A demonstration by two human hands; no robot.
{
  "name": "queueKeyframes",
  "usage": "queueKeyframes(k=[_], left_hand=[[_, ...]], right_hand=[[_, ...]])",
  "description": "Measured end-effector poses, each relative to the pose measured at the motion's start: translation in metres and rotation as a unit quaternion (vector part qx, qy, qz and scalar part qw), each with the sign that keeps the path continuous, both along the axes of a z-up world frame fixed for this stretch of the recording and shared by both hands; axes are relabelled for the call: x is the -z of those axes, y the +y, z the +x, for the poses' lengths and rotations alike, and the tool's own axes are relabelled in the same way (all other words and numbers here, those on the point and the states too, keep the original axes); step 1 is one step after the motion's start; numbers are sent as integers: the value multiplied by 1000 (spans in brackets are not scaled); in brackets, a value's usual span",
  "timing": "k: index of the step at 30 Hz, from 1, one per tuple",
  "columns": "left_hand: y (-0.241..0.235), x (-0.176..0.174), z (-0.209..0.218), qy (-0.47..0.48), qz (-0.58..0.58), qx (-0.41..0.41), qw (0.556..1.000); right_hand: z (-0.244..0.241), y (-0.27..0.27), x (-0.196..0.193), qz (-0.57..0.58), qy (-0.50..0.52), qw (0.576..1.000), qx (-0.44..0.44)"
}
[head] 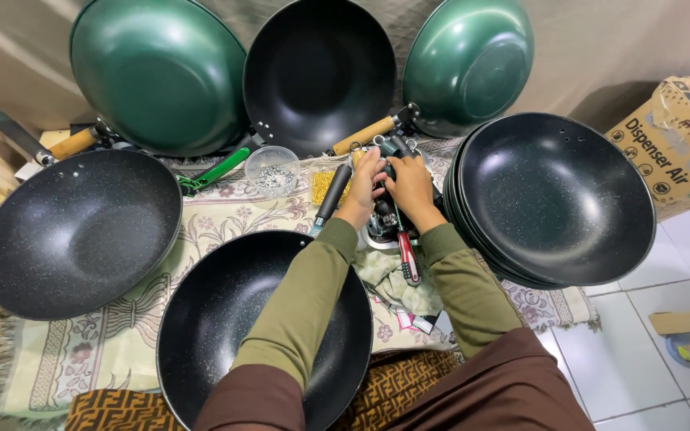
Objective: Assembling handles onto various pans using a screwdriver and screws
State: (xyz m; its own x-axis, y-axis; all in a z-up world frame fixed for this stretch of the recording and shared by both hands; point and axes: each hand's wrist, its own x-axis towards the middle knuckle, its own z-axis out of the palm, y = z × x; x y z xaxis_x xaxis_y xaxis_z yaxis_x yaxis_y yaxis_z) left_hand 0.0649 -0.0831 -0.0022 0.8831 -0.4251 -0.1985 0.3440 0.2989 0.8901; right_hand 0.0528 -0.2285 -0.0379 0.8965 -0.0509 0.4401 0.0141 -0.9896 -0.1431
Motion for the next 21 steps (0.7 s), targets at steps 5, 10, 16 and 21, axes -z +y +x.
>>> queueKeyframes(k=[5,10,16,21], left_hand=[[2,-12,-5,-14,-48,-4,999],[17,-45,-21,-59,-84,10,995],[27,-44,-21,-168,-57,-41,983],[33,-24,-28,-373,213,-141,892]], right_hand=[[-6,2,-12,9,-145,988,-42],[-27,17,-51,143,-154,977,-31],[-47,33,-95,196,-261,943,-65],[-58,39,-101,470,-251,835,-136]])
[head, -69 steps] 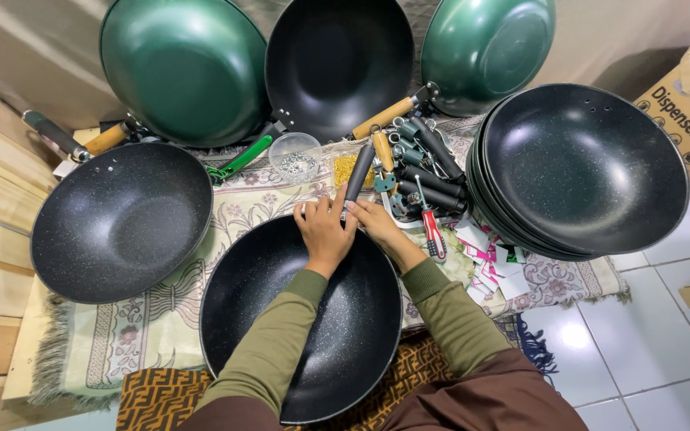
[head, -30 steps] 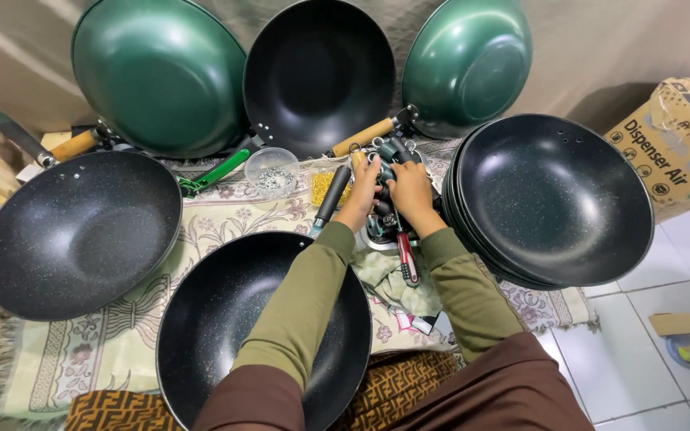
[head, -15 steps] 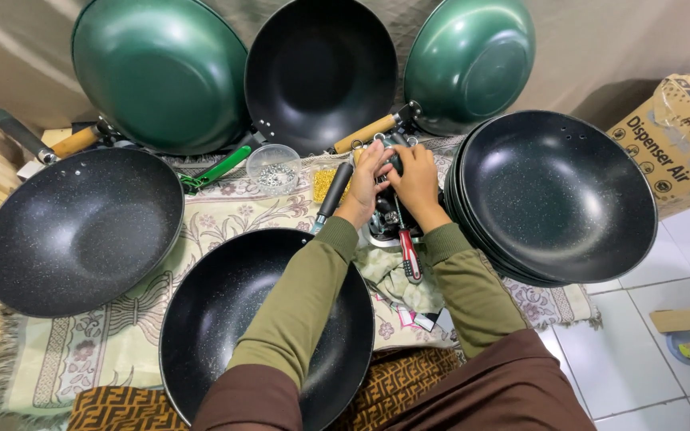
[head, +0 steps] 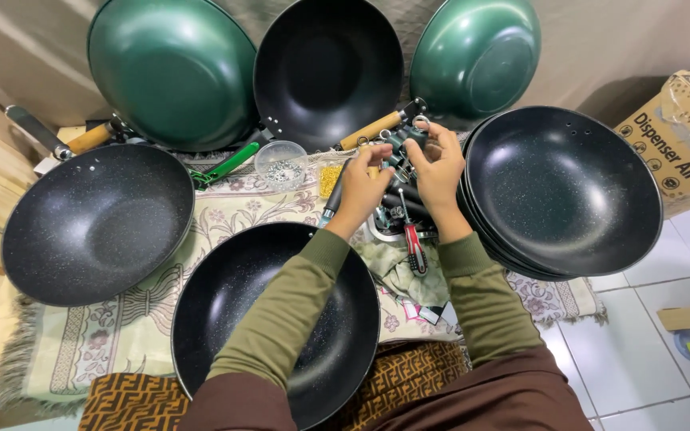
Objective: Assembling handles onto various pans using a screwdriver and screws
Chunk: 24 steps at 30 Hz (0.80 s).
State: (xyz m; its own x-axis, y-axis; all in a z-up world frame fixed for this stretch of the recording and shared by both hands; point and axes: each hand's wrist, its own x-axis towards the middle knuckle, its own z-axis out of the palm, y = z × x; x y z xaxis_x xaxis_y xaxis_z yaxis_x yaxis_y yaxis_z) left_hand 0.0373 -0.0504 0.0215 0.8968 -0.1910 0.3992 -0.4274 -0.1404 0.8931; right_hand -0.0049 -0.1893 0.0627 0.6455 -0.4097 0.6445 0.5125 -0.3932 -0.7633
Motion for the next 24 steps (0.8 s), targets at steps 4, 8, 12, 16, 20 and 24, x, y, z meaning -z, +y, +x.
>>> queueKeyframes(k=[4,8,12,16,20,24], left_hand=[[13,-2,-29,4,34,19,999],[34,-11,-46,104,5,49,993],[46,-16,-61,170,-71,90,979],[58,-24,-72,249,-141,128,950],[65,-24,-76,276,-147,148,938],[75,-36,-80,289,-143,154,934]], right_hand=[[-27,37,-26,184,27,976,-110],[-49,58,-40,274,69,946,-157],[-46,51,-5,273,99,933,-214],[-55,55,3,289,116,920,-237],[-66,64,-6,272,129,913,-275],[-75,71,-21,256,152,912,-283]])
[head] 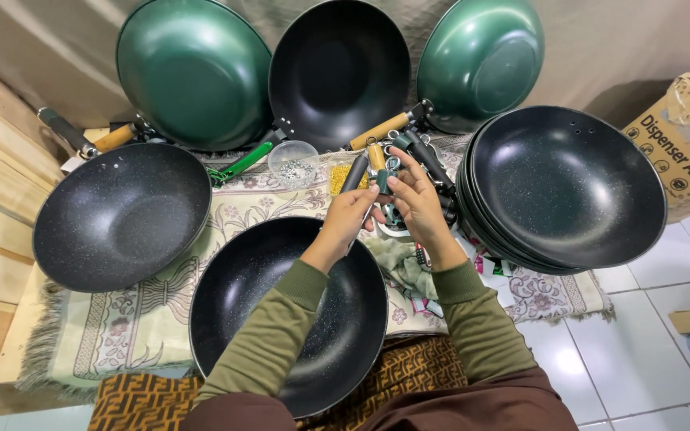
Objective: Assembling handles onto various pans using a screwdriver and screws
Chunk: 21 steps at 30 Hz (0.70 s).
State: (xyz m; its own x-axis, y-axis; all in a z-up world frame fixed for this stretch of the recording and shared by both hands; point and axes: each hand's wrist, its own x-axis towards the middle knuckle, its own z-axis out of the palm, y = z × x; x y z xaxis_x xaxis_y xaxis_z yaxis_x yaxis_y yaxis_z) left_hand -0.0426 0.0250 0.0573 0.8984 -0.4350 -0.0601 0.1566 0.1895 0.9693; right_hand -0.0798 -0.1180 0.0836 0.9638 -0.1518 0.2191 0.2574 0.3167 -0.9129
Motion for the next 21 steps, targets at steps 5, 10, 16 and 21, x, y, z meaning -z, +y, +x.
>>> queueKeyframes(k=[5,10,16,21], left_hand=[[10,9,4,-9,-2,2,1000],[15,1,-1,-17,3,2,1000],[12,4,-6,0,44,-40,998],[17,14,-5,34,18,-40,998]], right_hand=[[2,1,4,18,-4,1000,-13],[2,3,6,22,-17,1000,-14],[-9,6,-2,-10,3,1000,-18],[-3,3,12,-20,7,999,-25]])
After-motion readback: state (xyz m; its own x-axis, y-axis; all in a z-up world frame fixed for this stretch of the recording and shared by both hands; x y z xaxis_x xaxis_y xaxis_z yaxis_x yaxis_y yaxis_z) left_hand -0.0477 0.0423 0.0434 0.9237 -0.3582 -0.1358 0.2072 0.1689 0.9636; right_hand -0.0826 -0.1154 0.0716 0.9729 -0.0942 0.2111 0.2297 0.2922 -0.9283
